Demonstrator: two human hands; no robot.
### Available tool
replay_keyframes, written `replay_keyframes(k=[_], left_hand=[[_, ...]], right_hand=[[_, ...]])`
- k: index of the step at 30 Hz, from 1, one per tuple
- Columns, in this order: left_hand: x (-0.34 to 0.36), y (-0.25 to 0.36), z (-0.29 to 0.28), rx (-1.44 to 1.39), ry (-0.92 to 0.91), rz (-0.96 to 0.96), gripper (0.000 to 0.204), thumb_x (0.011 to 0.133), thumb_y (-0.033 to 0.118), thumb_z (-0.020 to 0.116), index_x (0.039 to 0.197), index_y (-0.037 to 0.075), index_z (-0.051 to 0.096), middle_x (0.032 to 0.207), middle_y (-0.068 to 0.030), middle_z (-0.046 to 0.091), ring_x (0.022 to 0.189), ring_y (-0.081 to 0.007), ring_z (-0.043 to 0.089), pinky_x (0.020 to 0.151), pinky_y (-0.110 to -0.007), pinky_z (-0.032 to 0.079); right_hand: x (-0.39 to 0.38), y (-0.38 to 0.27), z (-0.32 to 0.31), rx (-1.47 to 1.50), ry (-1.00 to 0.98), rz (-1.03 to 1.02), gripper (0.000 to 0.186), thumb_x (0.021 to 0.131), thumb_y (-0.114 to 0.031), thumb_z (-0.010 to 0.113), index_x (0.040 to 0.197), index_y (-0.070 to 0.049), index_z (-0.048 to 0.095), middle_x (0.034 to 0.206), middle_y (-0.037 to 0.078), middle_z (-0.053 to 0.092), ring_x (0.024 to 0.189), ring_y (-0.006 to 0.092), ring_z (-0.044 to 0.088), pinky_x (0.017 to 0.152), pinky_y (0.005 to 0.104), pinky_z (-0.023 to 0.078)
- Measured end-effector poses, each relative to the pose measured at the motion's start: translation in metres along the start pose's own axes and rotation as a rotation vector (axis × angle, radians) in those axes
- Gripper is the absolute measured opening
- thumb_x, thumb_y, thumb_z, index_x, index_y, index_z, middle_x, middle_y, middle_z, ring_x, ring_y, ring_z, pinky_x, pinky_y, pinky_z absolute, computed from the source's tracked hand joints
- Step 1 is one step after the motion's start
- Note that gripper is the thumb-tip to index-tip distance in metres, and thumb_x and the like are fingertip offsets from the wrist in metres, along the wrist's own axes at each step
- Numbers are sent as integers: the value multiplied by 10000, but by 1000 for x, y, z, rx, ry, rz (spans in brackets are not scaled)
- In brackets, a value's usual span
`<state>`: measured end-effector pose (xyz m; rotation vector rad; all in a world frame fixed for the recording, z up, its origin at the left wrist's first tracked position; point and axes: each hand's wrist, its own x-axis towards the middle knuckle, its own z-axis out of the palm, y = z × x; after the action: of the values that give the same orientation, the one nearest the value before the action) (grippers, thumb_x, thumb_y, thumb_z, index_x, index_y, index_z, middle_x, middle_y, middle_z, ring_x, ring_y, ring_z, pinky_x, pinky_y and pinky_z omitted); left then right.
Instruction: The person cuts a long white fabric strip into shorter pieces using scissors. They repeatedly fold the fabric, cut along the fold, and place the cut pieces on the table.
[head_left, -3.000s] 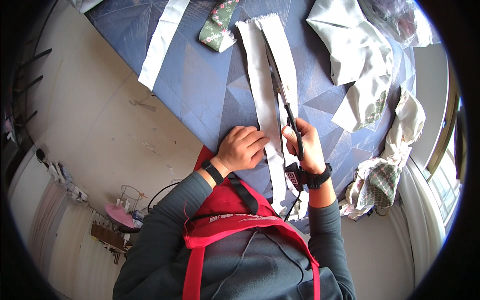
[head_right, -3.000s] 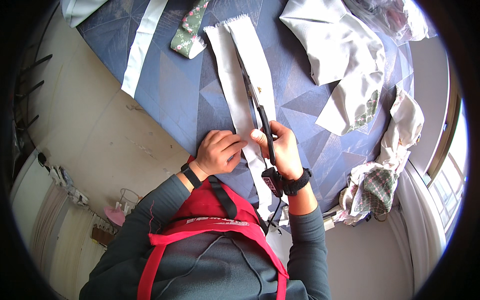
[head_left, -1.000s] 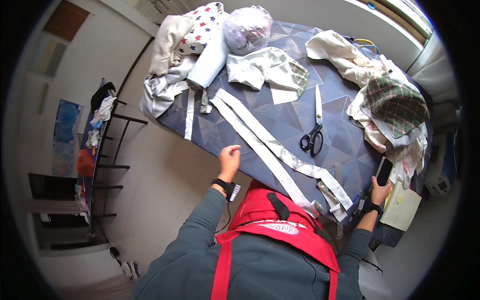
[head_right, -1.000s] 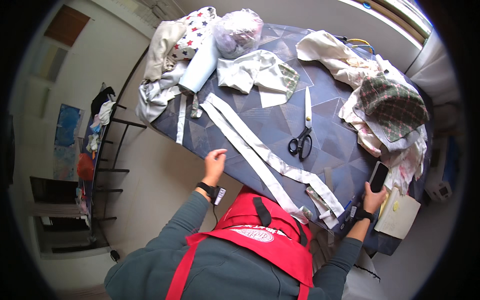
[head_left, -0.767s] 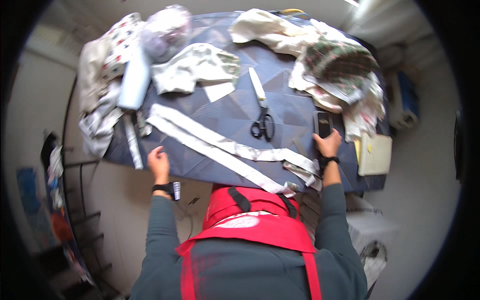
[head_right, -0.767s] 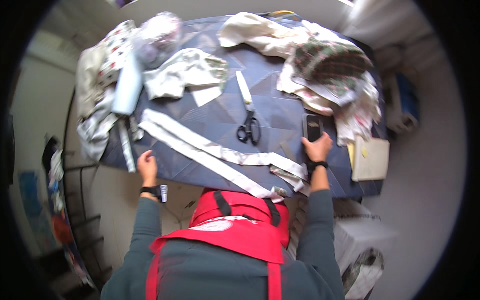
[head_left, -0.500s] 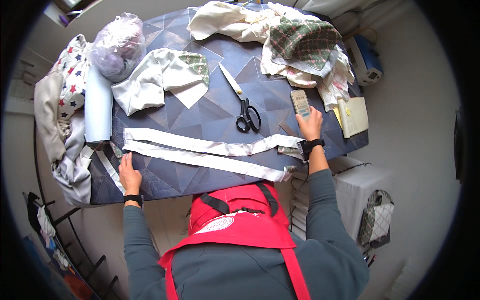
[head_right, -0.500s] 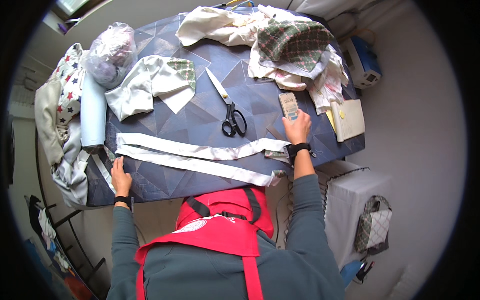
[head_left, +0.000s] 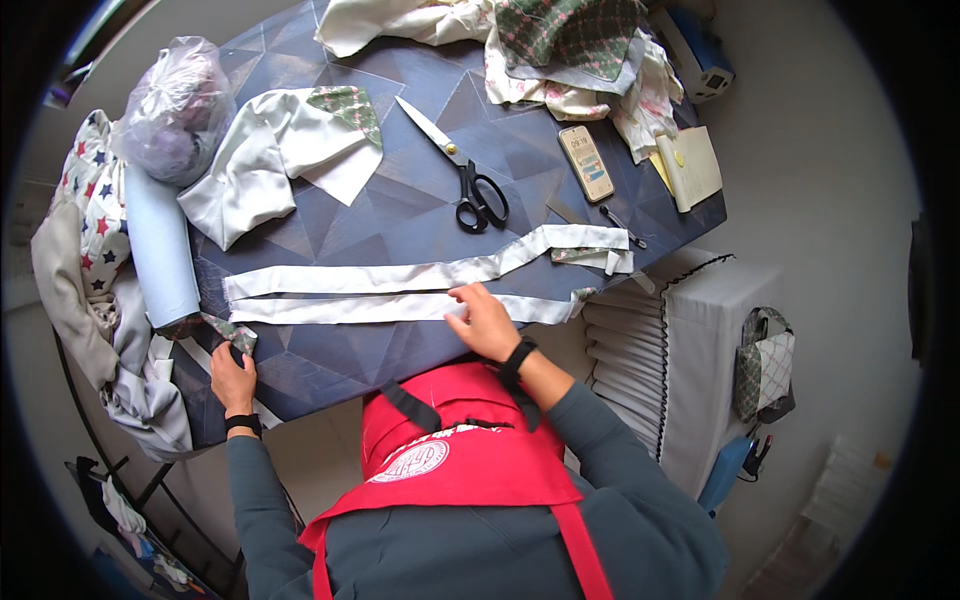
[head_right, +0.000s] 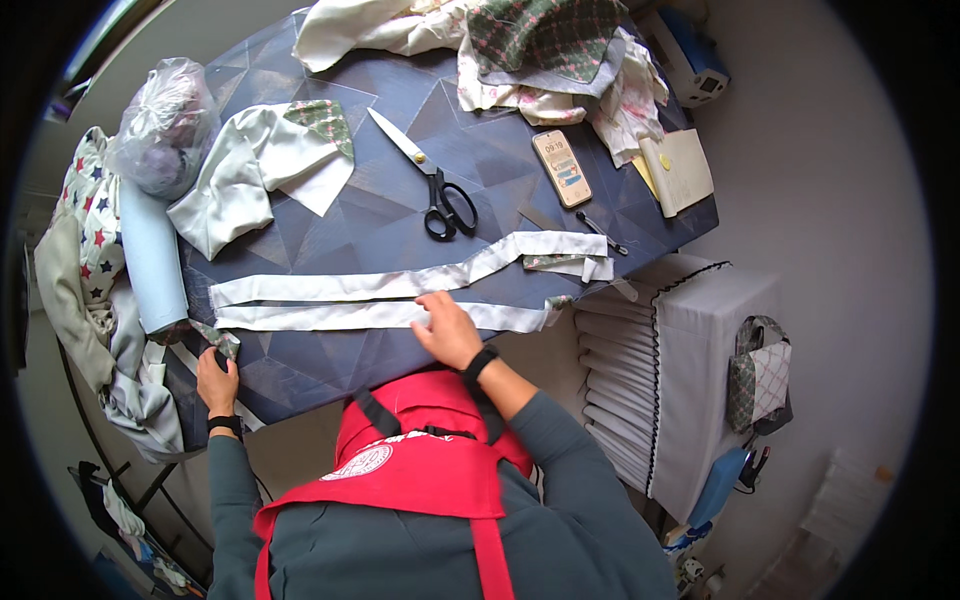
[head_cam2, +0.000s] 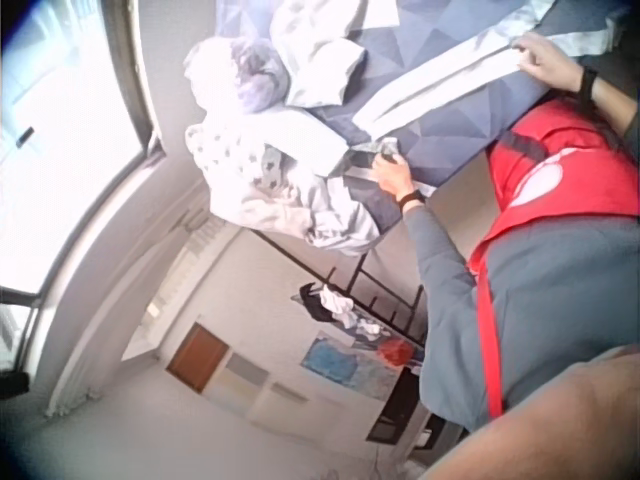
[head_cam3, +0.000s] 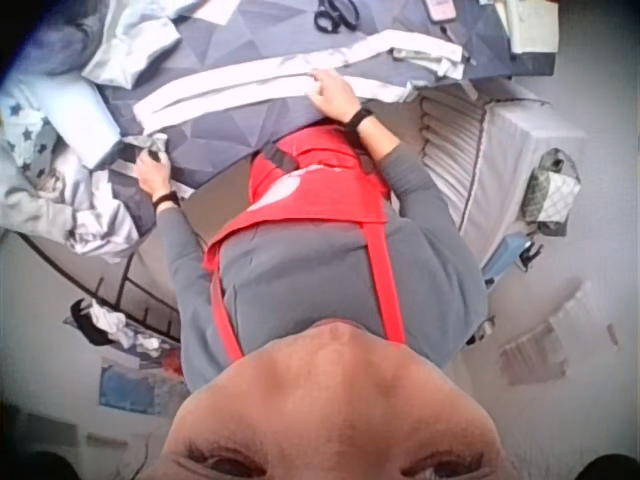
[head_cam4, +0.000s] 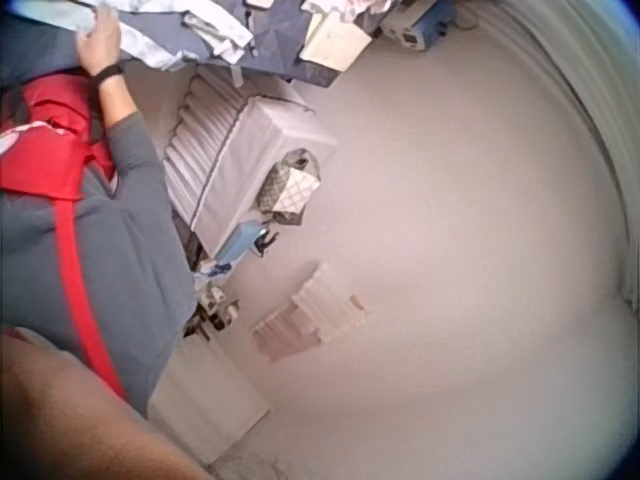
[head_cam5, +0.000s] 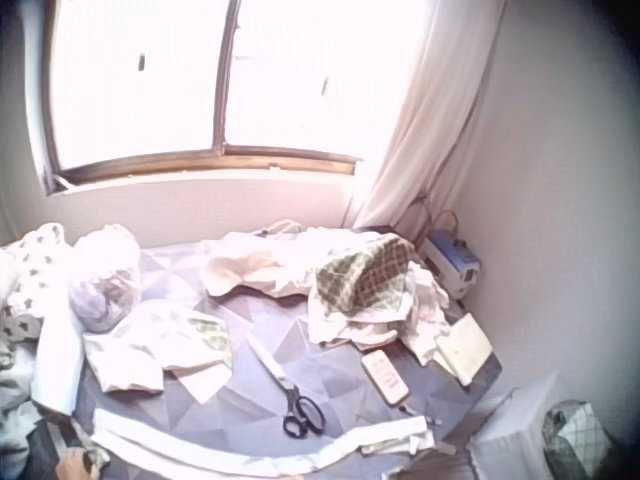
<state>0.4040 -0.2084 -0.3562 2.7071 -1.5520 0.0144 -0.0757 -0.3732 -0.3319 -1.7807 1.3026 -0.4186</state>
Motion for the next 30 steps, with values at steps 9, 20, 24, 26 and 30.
replay_keyframes(k=[9, 20, 24, 26, 30], left_hand=[[16, 155, -14, -250, -64, 178, 313, 844, 145, 710, 1131, 41, 643, 1124, -156, 669, 1073, -360, 634, 934, -438, 509], [10, 341, -41, -972, -852, 480, 310, 765, -47, 553, 1019, 37, 709, 827, -174, 715, 808, -296, 720, 764, -349, 533], [53, 291, -40, -743, -535, 302, 210, 821, -45, 556, 967, 40, 681, 714, -161, 664, 669, -293, 688, 610, -363, 482], [58, 274, -40, -423, -512, 295, 200, 876, 92, 677, 1075, 105, 667, 700, -147, 655, 661, -366, 672, 593, -425, 483], [54, 270, -14, -245, -481, 326, 274, 888, 221, 741, 1127, 156, 624, 756, -178, 684, 733, -434, 680, 621, -496, 495]], right_hand=[[1, 20, -4, -243, -11, -82, 207, 758, -118, 728, 862, -51, 562, 1009, 108, 539, 931, 321, 616, 749, 438, 515], [19, 7, -106, 636, -482, 70, 266, 899, -167, 746, 1098, -49, 616, 736, 50, 648, 624, 119, 620, 590, 290, 484], [14, 31, -183, 833, -650, 416, 521, 900, -169, 775, 1360, -75, 550, 740, 9, 642, 580, 65, 584, 497, 219, 449], [6, 48, -219, 743, -622, 461, 512, 903, -151, 765, 1358, -46, 556, 763, 22, 669, 582, 57, 589, 499, 210, 444], [-31, 79, -283, 803, -478, 554, 429, 852, -91, 766, 1247, 18, 637, 837, 24, 699, 603, 25, 572, 521, 181, 422]])
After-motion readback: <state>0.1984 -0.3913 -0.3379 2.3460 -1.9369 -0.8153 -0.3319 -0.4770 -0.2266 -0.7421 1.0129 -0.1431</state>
